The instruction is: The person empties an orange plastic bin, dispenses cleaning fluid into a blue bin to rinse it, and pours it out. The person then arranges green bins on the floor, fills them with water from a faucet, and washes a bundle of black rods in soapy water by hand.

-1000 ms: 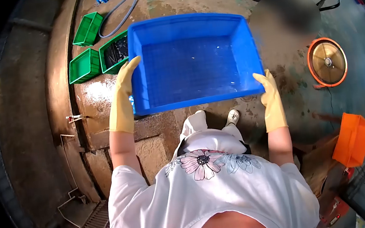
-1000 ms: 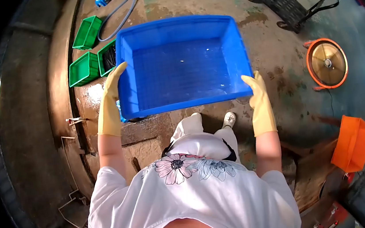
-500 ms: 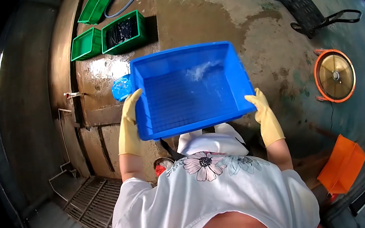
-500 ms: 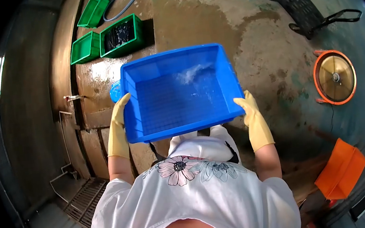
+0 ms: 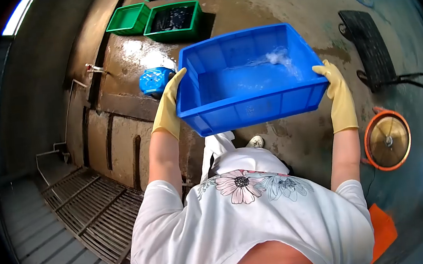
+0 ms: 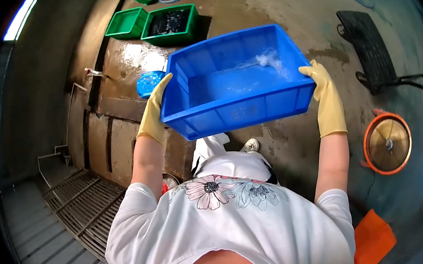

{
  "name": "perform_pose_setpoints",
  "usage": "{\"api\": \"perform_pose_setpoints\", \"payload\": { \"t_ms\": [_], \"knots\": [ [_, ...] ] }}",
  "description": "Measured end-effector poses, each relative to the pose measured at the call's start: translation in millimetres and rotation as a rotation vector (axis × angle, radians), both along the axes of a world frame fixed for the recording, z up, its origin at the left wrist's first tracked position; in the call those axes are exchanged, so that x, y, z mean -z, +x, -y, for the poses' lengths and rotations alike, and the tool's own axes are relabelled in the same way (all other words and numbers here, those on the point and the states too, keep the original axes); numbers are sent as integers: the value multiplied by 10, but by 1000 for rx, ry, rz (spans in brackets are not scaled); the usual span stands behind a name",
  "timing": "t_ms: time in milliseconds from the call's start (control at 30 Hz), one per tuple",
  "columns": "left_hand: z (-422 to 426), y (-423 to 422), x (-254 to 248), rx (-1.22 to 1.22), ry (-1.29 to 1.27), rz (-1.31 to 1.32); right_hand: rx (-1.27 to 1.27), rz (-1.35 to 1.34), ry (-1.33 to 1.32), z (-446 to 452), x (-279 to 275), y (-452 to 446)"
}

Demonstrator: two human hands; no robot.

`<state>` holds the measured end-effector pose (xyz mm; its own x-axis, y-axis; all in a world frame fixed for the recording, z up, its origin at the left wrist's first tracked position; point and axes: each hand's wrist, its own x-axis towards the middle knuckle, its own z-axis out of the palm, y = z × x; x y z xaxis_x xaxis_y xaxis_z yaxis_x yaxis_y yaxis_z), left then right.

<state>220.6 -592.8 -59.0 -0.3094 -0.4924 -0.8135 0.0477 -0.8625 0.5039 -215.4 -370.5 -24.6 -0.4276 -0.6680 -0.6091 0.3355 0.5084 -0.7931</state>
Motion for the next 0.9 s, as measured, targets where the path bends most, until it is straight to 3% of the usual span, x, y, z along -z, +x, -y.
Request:
{"api": "perform_pose_setpoints", "payload": {
  "t_ms": [200, 300, 367, 433, 500, 567, 667, 733, 833, 900],
  "knots": [
    [129, 689, 185, -190, 44, -172, -148, -142, -6, 795, -225, 530],
    [350, 840, 236, -276, 39, -198, -196, -84, -100, 829, 256, 609],
    [499, 883, 271, -201, -249, -190, -108, -72, -76, 778, 412, 762],
    [805, 851, 362, -171, -212, -116, 32, 45, -34, 726, 463, 878],
    [1025, 628, 137, -64, -395, 123, 80, 67, 10, 706, 561, 873],
    [1354, 557, 294, 18, -491, 49, 134, 89, 40, 864, 629, 908],
    [1741, 391, 42, 29, -620, 41, 343, 39, 121, 1314, 578, 965],
    [2065, 337, -114, 2, -726, 140, 334, 49, 57, 1689, 645, 886],
    [2594, 446, -153, -14, -697, 14, 295, 38, -57, 2402, 572, 800],
    [2874, 577, -10, -109, -715, 91, 194, -60, -137, 2934, 534, 723]
  ]
}}
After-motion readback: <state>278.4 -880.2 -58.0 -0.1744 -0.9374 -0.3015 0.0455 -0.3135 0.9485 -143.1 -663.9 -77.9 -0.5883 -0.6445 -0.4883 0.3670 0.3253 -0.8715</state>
